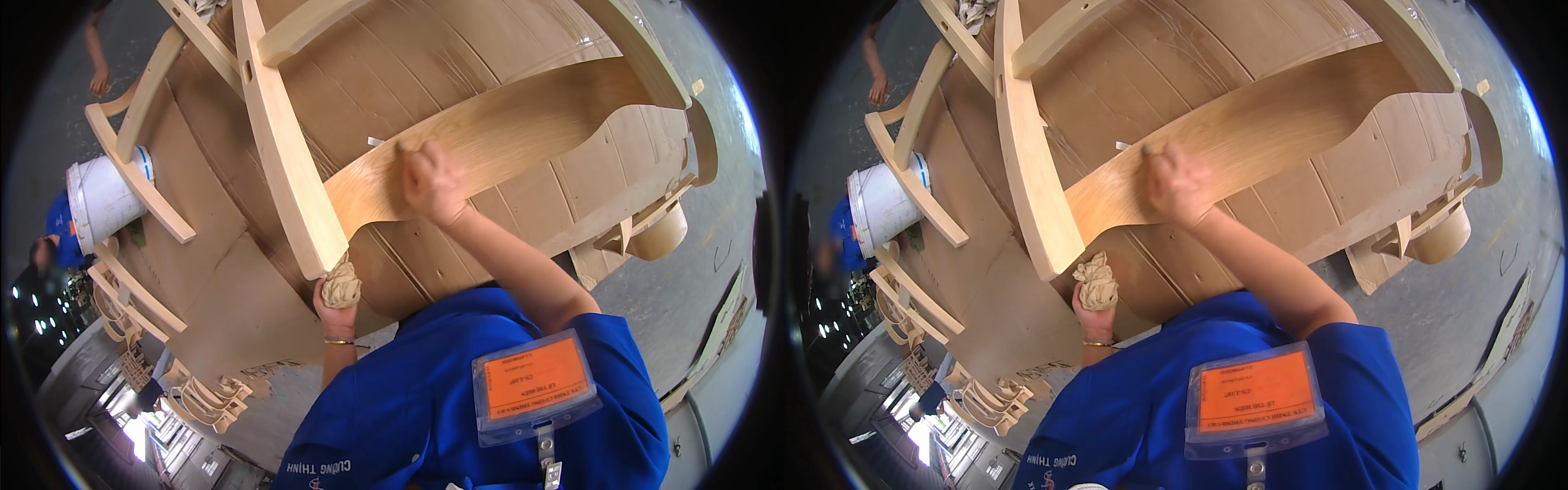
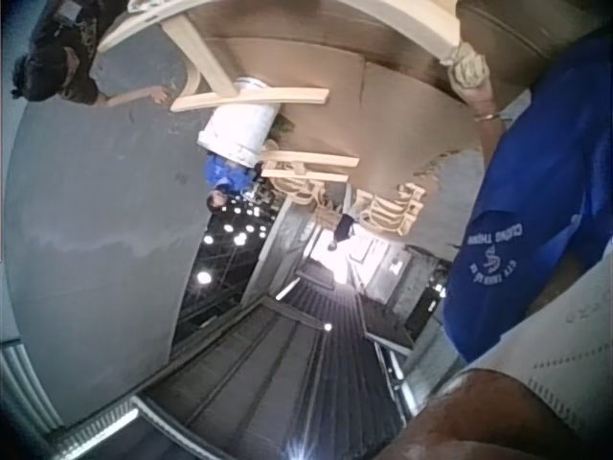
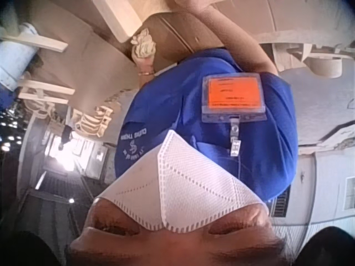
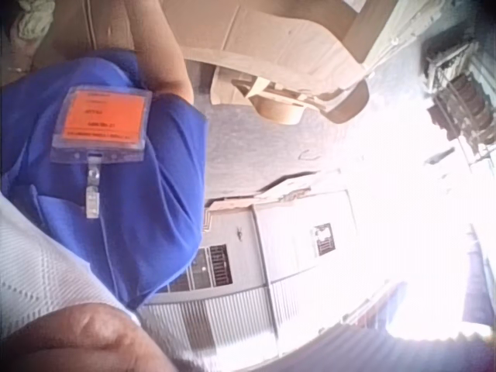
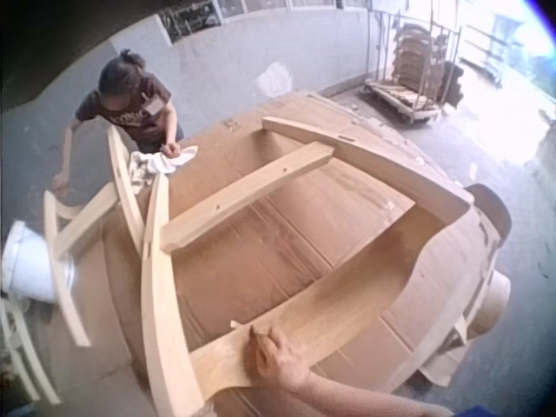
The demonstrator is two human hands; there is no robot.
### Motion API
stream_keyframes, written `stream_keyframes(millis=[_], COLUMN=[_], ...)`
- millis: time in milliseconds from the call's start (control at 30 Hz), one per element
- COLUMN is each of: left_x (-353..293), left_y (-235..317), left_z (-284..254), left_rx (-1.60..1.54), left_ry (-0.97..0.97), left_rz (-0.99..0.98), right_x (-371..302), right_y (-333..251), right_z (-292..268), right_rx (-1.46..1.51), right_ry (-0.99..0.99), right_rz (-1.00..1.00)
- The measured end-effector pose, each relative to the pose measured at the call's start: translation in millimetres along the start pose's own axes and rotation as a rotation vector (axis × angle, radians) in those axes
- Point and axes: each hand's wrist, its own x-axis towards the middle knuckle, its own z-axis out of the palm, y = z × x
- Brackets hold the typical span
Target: The person scrapes a wooden chair component with a utility knife and wipes it with a cloth. The person repeats scraping and wiping on the same piece, focusing on edges and surfaces.
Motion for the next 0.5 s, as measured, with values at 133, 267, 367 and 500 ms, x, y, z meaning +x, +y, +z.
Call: stream_keyframes(millis=[133,267,367,500], left_x=[0,-1,-1,1], left_y=[0,0,0,2], left_z=[3,4,2,1], left_rx=[-0.002,-0.006,-0.004,0.019], left_ry=[-0.009,0.008,-0.025,-0.015], left_rz=[-0.002,-0.003,-0.010,-0.021], right_x=[-7,-4,-1,-11], right_y=[-9,3,8,-24], right_z=[4,-2,-2,12], right_rx=[0.194,-0.091,-0.022,0.178], right_ry=[-0.108,0.055,-0.006,-0.055], right_rz=[-0.095,0.279,0.104,0.040])
